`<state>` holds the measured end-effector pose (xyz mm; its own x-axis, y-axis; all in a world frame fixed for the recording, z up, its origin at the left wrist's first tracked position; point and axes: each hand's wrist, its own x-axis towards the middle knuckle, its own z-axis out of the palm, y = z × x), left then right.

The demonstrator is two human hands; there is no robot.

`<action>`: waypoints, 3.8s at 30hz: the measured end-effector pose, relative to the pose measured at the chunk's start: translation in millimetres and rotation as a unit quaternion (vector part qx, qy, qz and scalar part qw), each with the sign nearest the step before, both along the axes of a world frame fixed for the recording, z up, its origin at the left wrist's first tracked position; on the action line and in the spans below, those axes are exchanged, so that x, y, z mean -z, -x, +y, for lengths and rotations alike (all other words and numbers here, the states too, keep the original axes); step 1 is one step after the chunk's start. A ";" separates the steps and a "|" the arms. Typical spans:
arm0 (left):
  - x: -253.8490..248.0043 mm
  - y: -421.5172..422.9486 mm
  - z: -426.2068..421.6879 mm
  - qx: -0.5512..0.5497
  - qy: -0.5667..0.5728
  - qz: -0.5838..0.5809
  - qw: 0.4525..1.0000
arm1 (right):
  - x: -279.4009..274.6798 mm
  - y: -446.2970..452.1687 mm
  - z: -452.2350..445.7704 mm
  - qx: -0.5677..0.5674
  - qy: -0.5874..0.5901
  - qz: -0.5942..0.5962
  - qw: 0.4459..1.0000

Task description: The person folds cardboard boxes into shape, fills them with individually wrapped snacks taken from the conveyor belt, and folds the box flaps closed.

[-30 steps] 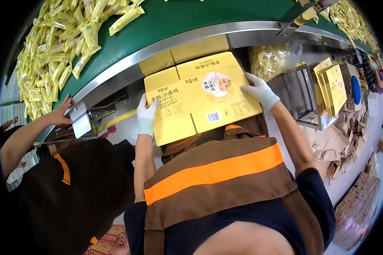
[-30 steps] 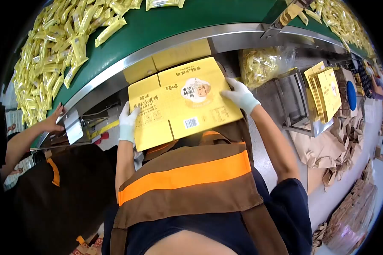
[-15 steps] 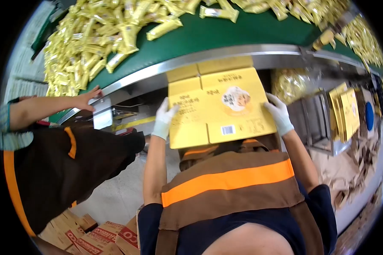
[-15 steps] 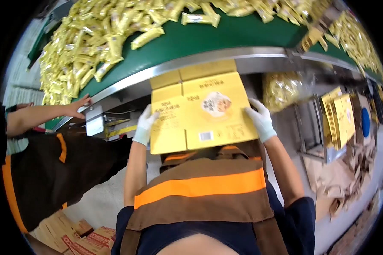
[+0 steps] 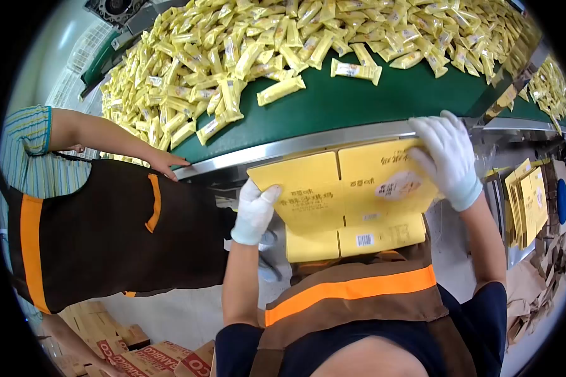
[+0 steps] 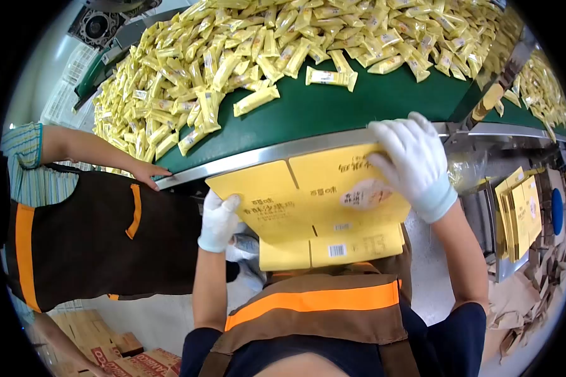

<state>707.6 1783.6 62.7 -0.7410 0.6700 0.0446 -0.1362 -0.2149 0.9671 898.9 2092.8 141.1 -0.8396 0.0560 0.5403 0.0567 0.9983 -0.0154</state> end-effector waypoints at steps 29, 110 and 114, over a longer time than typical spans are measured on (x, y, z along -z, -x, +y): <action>10.4 4.1 20.4 -0.062 0.051 0.049 0.996 | 29.9 7.2 -7.8 -0.028 -0.071 0.071 0.995; 132.0 -15.7 -10.7 0.093 0.035 -0.172 0.980 | 231.6 -63.3 5.5 0.071 0.651 -0.083 0.751; 84.1 -33.5 -24.6 0.073 0.084 -0.077 0.991 | 206.3 -77.0 -12.1 0.103 0.655 -0.132 0.737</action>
